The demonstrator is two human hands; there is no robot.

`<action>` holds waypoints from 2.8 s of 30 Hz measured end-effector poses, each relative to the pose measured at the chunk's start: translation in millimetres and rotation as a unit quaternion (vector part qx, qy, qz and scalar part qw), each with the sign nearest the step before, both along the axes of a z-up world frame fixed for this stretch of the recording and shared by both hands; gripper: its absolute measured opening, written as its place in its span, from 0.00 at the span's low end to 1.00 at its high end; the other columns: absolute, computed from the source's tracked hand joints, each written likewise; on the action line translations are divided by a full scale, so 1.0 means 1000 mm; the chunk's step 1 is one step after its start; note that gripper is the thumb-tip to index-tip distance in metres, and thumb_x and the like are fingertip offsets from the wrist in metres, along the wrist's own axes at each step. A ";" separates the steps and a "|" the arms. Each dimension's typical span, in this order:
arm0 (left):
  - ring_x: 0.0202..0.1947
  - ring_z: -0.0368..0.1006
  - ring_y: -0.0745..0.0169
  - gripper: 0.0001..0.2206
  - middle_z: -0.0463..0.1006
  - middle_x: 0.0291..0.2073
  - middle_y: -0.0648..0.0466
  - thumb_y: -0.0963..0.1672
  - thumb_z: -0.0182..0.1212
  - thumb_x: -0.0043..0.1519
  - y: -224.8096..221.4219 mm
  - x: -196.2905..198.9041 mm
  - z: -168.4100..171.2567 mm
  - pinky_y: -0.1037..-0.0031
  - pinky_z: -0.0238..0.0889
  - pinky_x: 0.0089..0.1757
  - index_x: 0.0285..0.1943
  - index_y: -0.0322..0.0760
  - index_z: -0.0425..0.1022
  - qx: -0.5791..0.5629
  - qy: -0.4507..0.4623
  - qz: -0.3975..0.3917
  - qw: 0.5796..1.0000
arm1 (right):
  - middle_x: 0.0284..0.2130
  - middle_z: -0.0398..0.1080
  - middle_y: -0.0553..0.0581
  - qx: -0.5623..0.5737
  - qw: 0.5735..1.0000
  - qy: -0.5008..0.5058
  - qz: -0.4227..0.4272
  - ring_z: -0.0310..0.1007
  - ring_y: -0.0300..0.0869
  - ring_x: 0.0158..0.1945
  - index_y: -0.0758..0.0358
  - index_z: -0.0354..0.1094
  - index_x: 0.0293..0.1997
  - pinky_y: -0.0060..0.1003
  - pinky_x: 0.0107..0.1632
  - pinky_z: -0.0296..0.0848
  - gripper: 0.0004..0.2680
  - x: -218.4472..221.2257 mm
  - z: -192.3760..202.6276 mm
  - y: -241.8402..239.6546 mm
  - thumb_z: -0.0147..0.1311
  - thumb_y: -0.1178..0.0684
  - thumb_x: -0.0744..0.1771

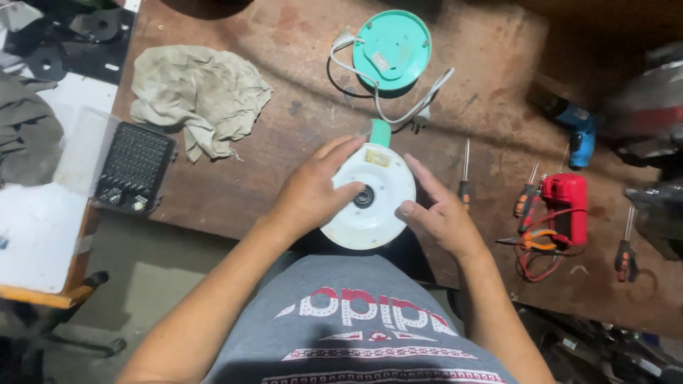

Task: The person disassembles an electric kettle, removing screws with a power drill and manual screwdriver, and then uses a multimeter to check the internal circuitry.

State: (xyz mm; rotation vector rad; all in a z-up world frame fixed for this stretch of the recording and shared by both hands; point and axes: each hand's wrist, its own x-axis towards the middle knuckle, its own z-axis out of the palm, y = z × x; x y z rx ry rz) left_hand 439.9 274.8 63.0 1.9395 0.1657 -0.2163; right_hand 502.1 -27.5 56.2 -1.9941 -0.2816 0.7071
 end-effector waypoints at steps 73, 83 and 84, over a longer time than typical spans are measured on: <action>0.79 0.67 0.35 0.46 0.76 0.82 0.47 0.41 0.62 0.56 -0.099 0.027 0.014 0.46 0.59 0.71 0.92 0.50 0.57 0.035 -0.017 -0.115 0.993 | 0.43 0.85 0.59 -0.419 0.897 -0.119 -0.078 0.83 0.59 0.51 0.52 0.77 0.62 0.56 0.56 0.74 0.27 -0.063 0.128 -0.202 0.70 0.27 0.63; 0.81 0.67 0.37 0.45 0.74 0.83 0.47 0.40 0.61 0.56 -0.090 0.028 0.014 0.48 0.60 0.72 0.92 0.48 0.59 0.017 -0.026 -0.104 0.994 | 0.60 0.86 0.48 -0.480 0.875 0.015 -0.059 0.85 0.58 0.61 0.27 0.68 0.80 0.51 0.68 0.74 0.35 -0.026 0.169 -0.124 0.74 0.40 0.60; 0.80 0.68 0.37 0.45 0.75 0.83 0.47 0.40 0.61 0.56 -0.090 0.027 0.012 0.48 0.60 0.72 0.91 0.48 0.60 0.017 -0.037 -0.103 0.994 | 0.60 0.86 0.51 -0.502 0.862 0.041 -0.059 0.85 0.60 0.61 0.26 0.67 0.81 0.53 0.67 0.75 0.35 -0.023 0.171 -0.119 0.74 0.41 0.61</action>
